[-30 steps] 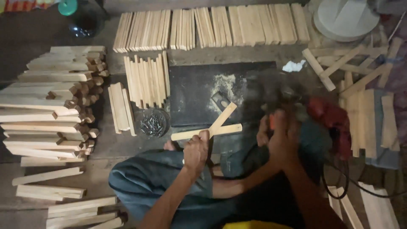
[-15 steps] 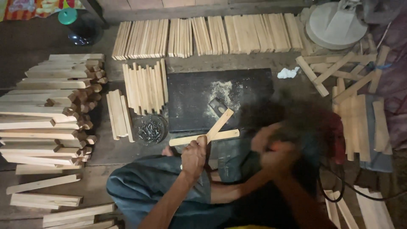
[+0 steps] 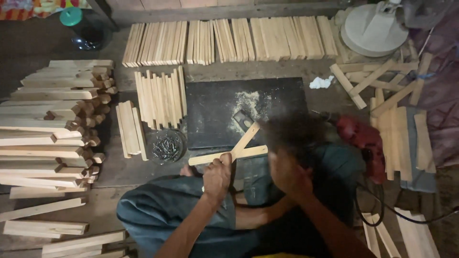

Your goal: The person sits on the floor and assembles small wooden frames by joining two wooden slats with a power drill and nails. They repeatedly pick up slats, align them, drill, and place the finished frames aside.

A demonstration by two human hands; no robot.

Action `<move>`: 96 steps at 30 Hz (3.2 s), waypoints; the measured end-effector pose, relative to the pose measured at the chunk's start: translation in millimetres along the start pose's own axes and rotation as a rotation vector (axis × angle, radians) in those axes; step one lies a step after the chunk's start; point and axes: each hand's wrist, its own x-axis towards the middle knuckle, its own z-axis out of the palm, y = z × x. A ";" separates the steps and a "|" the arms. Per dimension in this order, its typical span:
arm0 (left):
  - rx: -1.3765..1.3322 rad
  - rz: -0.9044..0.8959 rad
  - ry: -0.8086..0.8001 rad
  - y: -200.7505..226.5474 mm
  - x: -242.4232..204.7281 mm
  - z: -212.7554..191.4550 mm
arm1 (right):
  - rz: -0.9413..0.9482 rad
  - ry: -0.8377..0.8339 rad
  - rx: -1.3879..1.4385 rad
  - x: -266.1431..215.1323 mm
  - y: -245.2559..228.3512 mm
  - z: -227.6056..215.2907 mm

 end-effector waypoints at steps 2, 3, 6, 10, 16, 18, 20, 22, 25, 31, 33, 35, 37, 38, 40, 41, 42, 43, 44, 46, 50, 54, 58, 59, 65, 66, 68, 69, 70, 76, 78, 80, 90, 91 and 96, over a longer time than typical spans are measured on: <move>-0.035 -0.007 -0.036 3.4 -5.2 9.1 | 0.222 -0.671 0.707 45.1 11.0 -21.2; -0.032 -0.001 -0.046 3.4 -4.9 10.7 | 0.226 -0.679 0.714 44.7 15.0 -13.5; -0.021 0.011 -0.060 5.9 -5.8 10.8 | 1.180 -0.945 1.560 35.6 20.9 0.8; -0.016 0.002 -0.042 4.9 -3.4 10.3 | 0.747 -0.729 1.092 13.4 12.5 -18.5; -0.067 -0.001 -0.125 3.3 -0.4 6.6 | 1.053 -1.225 1.342 44.9 -3.2 -15.6; -0.099 -0.021 -0.136 3.2 -3.3 2.2 | 1.161 -1.337 1.372 77.8 37.7 -17.3; -0.316 -0.139 -0.381 1.1 -0.6 3.1 | 1.263 -1.496 1.344 78.4 48.4 -11.3; -0.678 -0.360 -0.454 -13.7 21.3 -2.1 | 1.404 -1.354 1.491 74.1 52.2 -11.0; -1.291 -0.884 -0.639 -46.6 76.8 -76.3 | 1.033 -1.168 1.448 46.3 31.7 -21.6; -1.702 -1.367 -0.481 -25.1 81.0 -32.0 | 1.296 -1.339 1.709 67.4 -29.3 -0.3; -1.629 -1.397 -0.445 -21.6 75.6 -26.4 | 1.173 -1.289 1.720 77.6 -44.4 8.1; -1.429 -1.290 -0.612 -29.8 78.1 -40.3 | 1.048 -1.717 1.595 108.8 -41.7 17.3; -1.388 -1.359 -0.611 -33.3 75.6 -31.0 | 0.982 -1.400 1.641 86.4 -94.3 25.8; -1.348 -1.423 -0.608 -35.3 75.0 -26.6 | 0.912 -1.083 1.657 75.5 -120.1 30.6; -1.377 -1.460 -0.601 -32.6 64.2 -24.9 | 0.878 -1.068 1.649 68.6 -147.3 36.6; -1.406 -1.489 -0.579 -35.6 64.2 -22.6 | 0.851 -1.036 1.641 69.9 -162.9 45.5; -1.408 -1.486 -0.568 -34.2 61.4 -12.5 | 0.850 -1.025 1.642 77.6 -159.6 55.4; -1.465 -1.479 -0.522 -30.6 51.4 -3.4 | 0.808 -1.093 1.577 82.0 -156.6 57.5; -1.522 -1.469 -0.476 -27.1 41.7 6.3 | 0.764 -1.159 1.510 86.1 -154.0 60.1; -1.615 -1.504 -0.466 -34.3 37.8 7.8 | 0.796 -1.149 1.479 89.5 -159.3 46.7; -1.653 -1.612 -0.310 -19.8 25.5 32.9 | 0.742 -1.026 1.428 63.1 -174.1 58.0; -1.434 -1.441 -0.237 -15.3 28.3 38.2 | 0.566 -0.699 1.122 43.6 -125.7 61.5; -0.900 -1.004 0.025 -2.2 34.3 23.5 | 0.905 -0.931 1.223 17.5 -51.6 59.9; -0.845 -0.854 0.026 -1.2 39.9 10.7 | 1.011 -1.137 1.242 -0.3 -52.7 67.2; -0.885 -0.859 -0.201 12.9 47.5 6.4 | 0.739 -0.782 1.172 -102.2 -98.8 99.4; -0.864 -0.903 -0.195 0.8 44.9 -26.7 | 0.715 -0.765 1.214 -69.6 -73.1 97.7; -1.206 -1.037 -0.267 -19.7 36.5 -96.3 | 0.838 -1.666 1.433 -6.7 -23.6 91.5; -1.178 -1.100 -0.268 -24.7 11.4 -112.8 | 0.777 -1.677 1.481 -46.8 -45.2 96.6; -1.087 -1.054 -0.112 -28.2 -12.7 -130.4 | 0.673 -1.246 1.350 -86.0 -68.9 102.2; -0.416 -1.323 0.019 -102.7 -150.6 -275.4 | 0.584 -0.884 1.282 -128.9 -89.4 104.9; -0.399 -1.651 -0.074 -122.7 -167.5 -333.1 | 0.584 -0.904 1.289 -120.1 -84.2 102.2; -1.131 -2.089 1.069 -134.3 -166.8 -390.8 | 0.565 -0.965 1.273 -112.2 -76.8 100.6; 0.334 -1.799 -0.445 -137.1 -335.5 -335.4 | 0.640 -0.918 1.229 -138.8 -93.7 98.7; 0.349 -1.696 -0.371 -143.9 -310.9 -333.6 | 0.597 -1.000 1.216 -129.7 -84.2 93.4; -0.107 -1.752 -0.286 -177.3 -177.8 -302.9 | 0.609 -0.982 1.233 -140.5 -87.7 95.1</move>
